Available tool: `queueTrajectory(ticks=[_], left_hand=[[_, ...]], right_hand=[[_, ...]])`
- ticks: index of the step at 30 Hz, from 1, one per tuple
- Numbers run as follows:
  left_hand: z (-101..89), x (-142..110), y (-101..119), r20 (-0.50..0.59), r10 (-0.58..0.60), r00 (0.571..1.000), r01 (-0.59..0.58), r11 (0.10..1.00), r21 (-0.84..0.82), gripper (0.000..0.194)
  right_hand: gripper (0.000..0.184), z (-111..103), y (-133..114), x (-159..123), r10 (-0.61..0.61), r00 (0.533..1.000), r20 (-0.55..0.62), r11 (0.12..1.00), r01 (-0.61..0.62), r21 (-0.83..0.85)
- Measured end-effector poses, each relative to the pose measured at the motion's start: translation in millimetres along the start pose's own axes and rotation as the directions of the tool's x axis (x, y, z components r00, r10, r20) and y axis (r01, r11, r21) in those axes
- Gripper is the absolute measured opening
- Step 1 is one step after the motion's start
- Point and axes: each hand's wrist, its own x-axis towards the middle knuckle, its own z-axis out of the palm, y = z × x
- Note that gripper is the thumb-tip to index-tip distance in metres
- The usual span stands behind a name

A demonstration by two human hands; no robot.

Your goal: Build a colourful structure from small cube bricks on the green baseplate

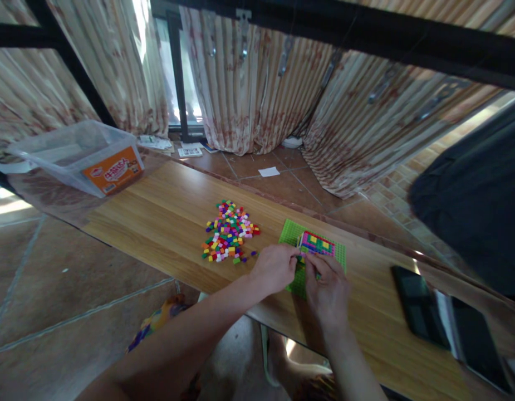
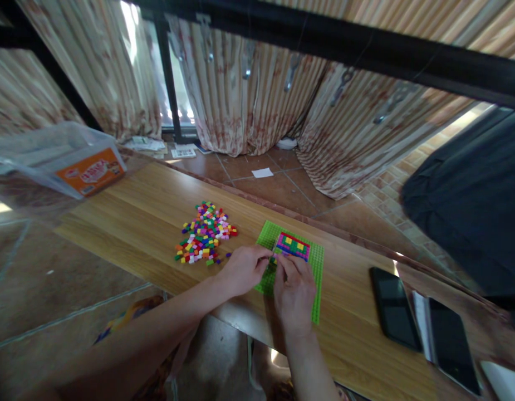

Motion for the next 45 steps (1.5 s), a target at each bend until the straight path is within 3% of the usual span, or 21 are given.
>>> queueTrajectory(ticks=[10,17,22,26,29,32,35,39,45], left_hand=[[2.8,-4,1,-0.014,0.063,0.998,-0.062,0.996,0.069,0.034],[2.5,-9,-1,-0.025,0.089,0.996,-0.086,0.992,0.094,0.035],[-1.1,-7,-6,-0.034,0.014,0.999,-0.011,0.995,0.104,0.034],[-8.1,-3,-7,-0.074,-0.004,0.997,0.012,0.995,0.095,0.033],[-23.7,2,-13,-0.152,-0.023,0.988,0.03,0.998,0.05,0.032],[-49.6,8,-29,-0.296,-0.098,0.95,0.09,0.995,-0.04,0.03],[-77.5,10,-51,-0.459,-0.201,0.865,0.153,0.978,-0.14,0.028],[-100.9,5,-73,-0.572,-0.264,0.777,0.174,0.963,-0.208,0.026],[-105.1,-1,-77,-0.577,-0.268,0.772,0.165,0.96,-0.225,0.024]], right_hand=[[0.03,-1,-2,-2,-0.079,0.996,0.046,0.991,0.083,-0.104],[0.028,0,1,-4,0.087,0.996,-0.031,0.989,-0.083,0.12],[0.028,-3,5,1,0.224,0.971,-0.087,0.964,-0.207,0.169],[0.028,-6,0,5,0.222,0.964,-0.148,0.962,-0.192,0.193],[0.025,-6,-12,7,0.174,0.968,-0.18,0.968,-0.135,0.21],[0.022,0,-27,8,0.124,0.982,-0.143,0.971,-0.091,0.219],[0.023,12,-42,7,0.044,0.998,-0.037,0.964,-0.033,0.264],[0.024,35,-57,9,-0.026,0.992,0.123,0.956,-0.011,0.295],[0.026,66,-73,26,-0.006,0.977,0.213,0.957,-0.056,0.286]])
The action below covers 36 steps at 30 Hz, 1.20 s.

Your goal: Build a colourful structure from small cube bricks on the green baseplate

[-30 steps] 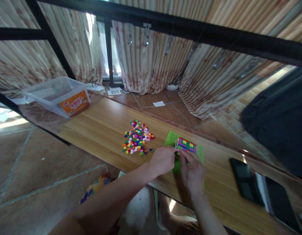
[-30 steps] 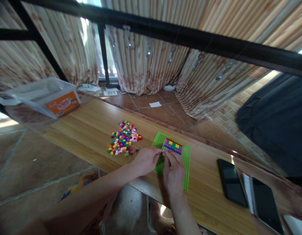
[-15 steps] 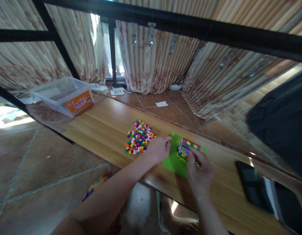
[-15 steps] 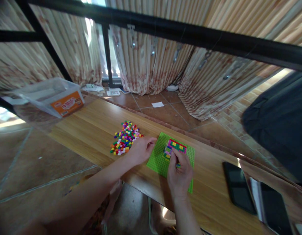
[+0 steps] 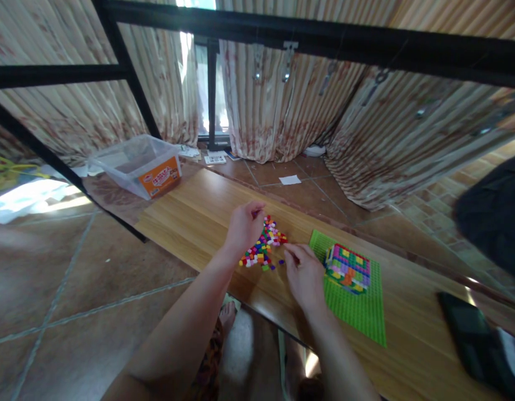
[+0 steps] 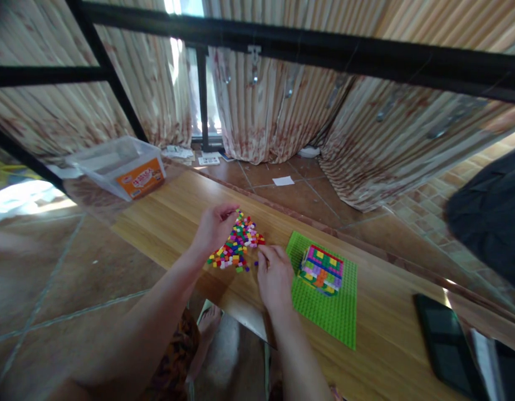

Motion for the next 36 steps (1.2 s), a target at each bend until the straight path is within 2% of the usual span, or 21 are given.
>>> queueTrajectory(ticks=[8,15,21,26,31,36], left_hand=[[-7.3,-4,5,0.035,-0.005,0.999,0.005,1.0,-0.005,0.023],[-13.3,-5,4,0.083,-0.006,0.997,0.006,1.0,-0.002,0.023],[-11.7,-8,4,0.159,0.0,0.987,-0.014,0.996,0.083,0.025],[-10.4,-10,9,0.238,0.001,0.971,-0.042,0.985,0.17,0.024],[3.7,-15,10,0.322,0.015,0.947,-0.067,0.986,0.153,0.025],[26.7,-31,21,0.485,0.094,0.87,-0.135,0.99,0.05,0.029]], right_hand=[[0.024,35,-3,13,0.061,0.998,0.032,0.981,-0.054,-0.188],[0.022,36,-2,15,0.109,0.993,0.041,0.975,-0.098,-0.201],[0.021,33,-7,11,0.122,0.99,0.064,0.977,-0.109,-0.182],[0.025,26,-11,5,0.101,0.992,0.071,0.985,-0.09,-0.145],[0.029,7,-17,3,0.086,0.996,-0.017,0.991,-0.087,-0.103],[0.026,-27,-9,-4,0.125,0.984,-0.129,0.992,-0.128,-0.017]])
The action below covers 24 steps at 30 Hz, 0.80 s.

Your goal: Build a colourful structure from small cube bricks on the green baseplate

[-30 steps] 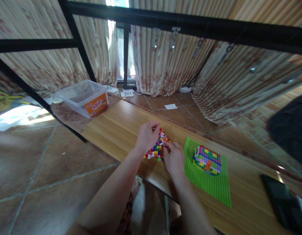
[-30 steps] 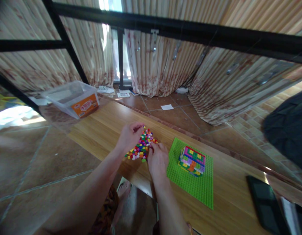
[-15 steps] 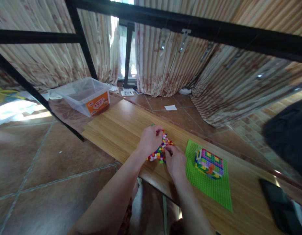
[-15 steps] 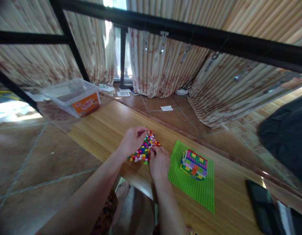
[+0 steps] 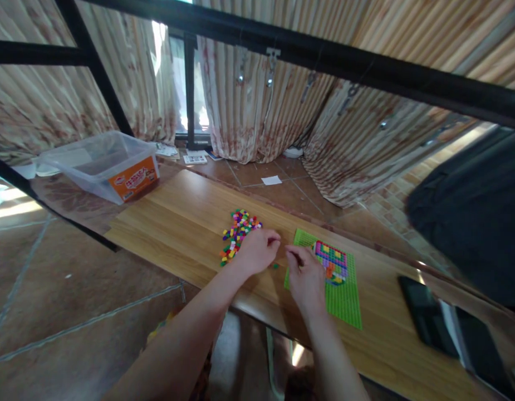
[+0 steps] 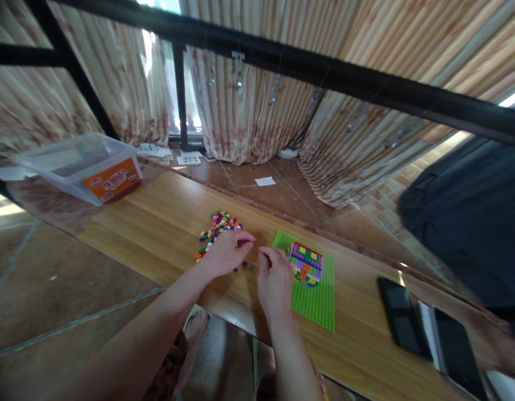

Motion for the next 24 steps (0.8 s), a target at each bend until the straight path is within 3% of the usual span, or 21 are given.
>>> queueTrajectory(ticks=[5,11,24], left_hand=[[27.9,-10,23,0.158,0.034,0.987,-0.034,0.999,-0.004,0.029],[56.5,-15,30,0.151,0.061,0.987,-0.064,0.998,0.019,0.034],[64.8,-17,34,0.135,0.121,0.983,-0.135,0.986,0.1,0.034]], right_hand=[[0.025,-39,28,-11,0.156,0.984,-0.081,0.987,-0.152,0.053],[0.032,-66,55,-23,0.331,0.934,-0.132,0.943,-0.33,0.034],[0.024,-58,47,-21,0.189,0.974,-0.121,0.981,-0.192,-0.007]])
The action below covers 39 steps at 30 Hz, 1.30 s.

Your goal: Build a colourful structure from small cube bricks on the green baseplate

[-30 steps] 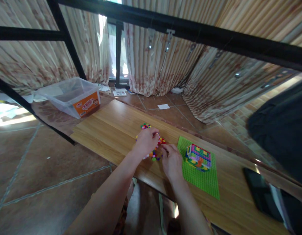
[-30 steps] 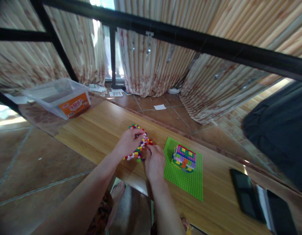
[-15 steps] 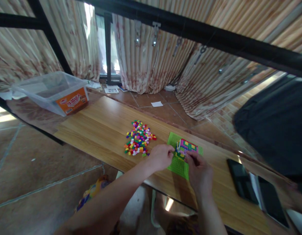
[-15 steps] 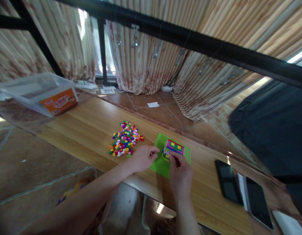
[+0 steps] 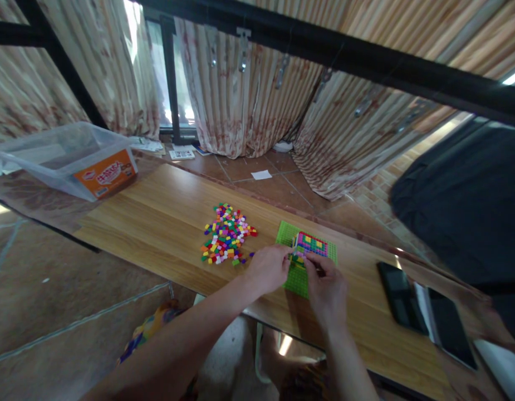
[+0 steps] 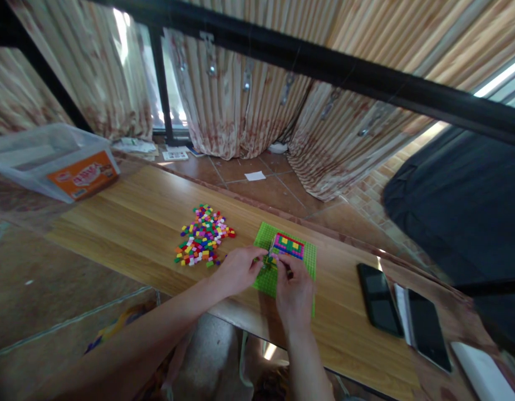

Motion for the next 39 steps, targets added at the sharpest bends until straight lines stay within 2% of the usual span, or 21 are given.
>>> queueTrajectory(ticks=[10,17,26,39], left_hand=[[5.2,-2,6,-0.015,0.014,1.0,-0.015,0.998,-0.061,0.031],[7.4,-4,7,-0.01,0.016,1.0,-0.017,0.998,-0.061,0.035],[10.4,-5,6,-0.01,0.047,0.999,-0.047,0.999,-0.012,0.038],[14.2,-8,8,0.018,0.037,0.999,-0.038,0.997,0.066,0.033]], right_hand=[[0.019,10,-4,2,-0.144,0.989,0.016,0.99,0.144,-0.004],[0.021,12,5,2,-0.129,0.991,-0.03,0.992,0.129,-0.004],[0.02,12,6,0,-0.117,0.993,-0.029,0.993,0.118,0.018],[0.025,13,6,-1,-0.205,0.979,-0.001,0.978,0.204,-0.051]])
